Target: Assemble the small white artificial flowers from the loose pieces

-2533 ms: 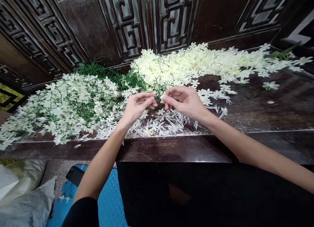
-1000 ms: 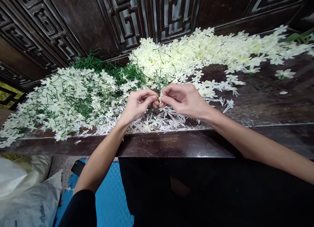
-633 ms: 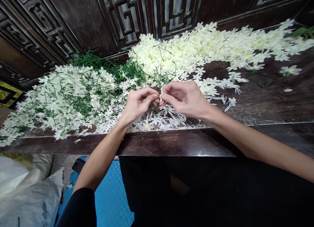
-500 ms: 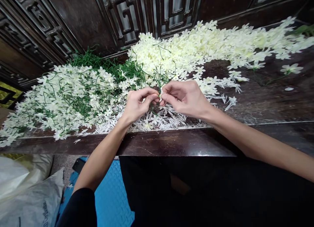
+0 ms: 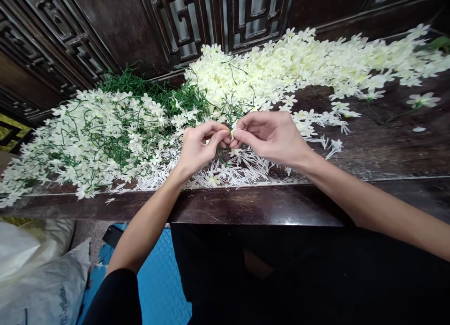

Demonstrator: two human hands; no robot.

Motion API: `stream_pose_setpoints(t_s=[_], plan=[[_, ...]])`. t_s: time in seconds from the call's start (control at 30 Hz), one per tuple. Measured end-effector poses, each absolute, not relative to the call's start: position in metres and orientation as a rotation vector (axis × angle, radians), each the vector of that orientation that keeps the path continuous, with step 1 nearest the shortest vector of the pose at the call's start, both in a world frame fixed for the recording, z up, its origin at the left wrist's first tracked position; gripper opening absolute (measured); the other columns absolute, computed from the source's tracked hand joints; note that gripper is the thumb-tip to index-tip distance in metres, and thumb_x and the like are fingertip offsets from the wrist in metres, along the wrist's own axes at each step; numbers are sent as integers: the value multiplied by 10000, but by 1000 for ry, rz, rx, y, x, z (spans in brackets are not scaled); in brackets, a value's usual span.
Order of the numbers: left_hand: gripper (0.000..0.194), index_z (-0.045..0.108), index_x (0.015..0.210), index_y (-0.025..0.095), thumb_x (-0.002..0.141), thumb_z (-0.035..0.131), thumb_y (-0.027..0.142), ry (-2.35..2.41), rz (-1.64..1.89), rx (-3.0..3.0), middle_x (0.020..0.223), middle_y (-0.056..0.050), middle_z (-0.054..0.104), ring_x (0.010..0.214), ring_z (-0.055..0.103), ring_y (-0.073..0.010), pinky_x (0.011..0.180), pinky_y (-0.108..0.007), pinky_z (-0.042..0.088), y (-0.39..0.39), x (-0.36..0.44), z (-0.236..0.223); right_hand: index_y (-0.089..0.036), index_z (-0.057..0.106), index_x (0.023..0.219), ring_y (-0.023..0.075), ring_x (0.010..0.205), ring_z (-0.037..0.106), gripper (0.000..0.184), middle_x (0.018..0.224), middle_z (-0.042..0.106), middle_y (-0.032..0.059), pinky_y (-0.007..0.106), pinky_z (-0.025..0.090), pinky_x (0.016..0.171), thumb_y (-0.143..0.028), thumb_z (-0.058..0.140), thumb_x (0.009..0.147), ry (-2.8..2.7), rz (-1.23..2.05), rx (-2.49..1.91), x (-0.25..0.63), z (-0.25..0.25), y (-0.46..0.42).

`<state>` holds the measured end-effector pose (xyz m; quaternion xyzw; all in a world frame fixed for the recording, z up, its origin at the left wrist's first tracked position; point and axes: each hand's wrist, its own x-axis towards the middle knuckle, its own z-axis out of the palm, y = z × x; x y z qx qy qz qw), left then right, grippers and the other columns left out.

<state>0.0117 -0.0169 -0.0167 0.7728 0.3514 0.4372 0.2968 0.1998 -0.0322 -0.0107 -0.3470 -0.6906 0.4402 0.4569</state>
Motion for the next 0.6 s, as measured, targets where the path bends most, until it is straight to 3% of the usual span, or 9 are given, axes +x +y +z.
stream_pose_setpoints(t_s=[0.2, 0.43, 0.6], plan=[[116, 688, 825, 164, 899, 599, 164, 950, 1180, 2154, 716, -18, 736, 633, 690, -99, 583, -204, 577, -18, 12, -20, -237, 619, 788, 193, 698, 714, 81, 756, 701, 33, 422, 672, 700, -223, 675, 845, -1727, 1060, -866, 199, -13, -33], [155, 671, 824, 178, 904, 547, 131, 986, 1329, 2510, 697, -1, 723, 586, 649, -92, 519, -197, 510, -18, 12, -25, -218, 613, 732, 144, 569, 674, 131, 677, 691, 22, 339, 659, 623, -226, 709, 821, -1623, 1174, -915, 194, -10, -38], [189, 689, 885, 184, 934, 509, 156, 948, 1276, 2660, 764, -14, 745, 652, 672, -112, 591, -235, 548, -13, 10, -27, -202, 652, 756, 134, 549, 654, 144, 657, 679, 21, 325, 634, 589, -300, 737, 818, -1569, 1294, -886, 197, -13, -31]])
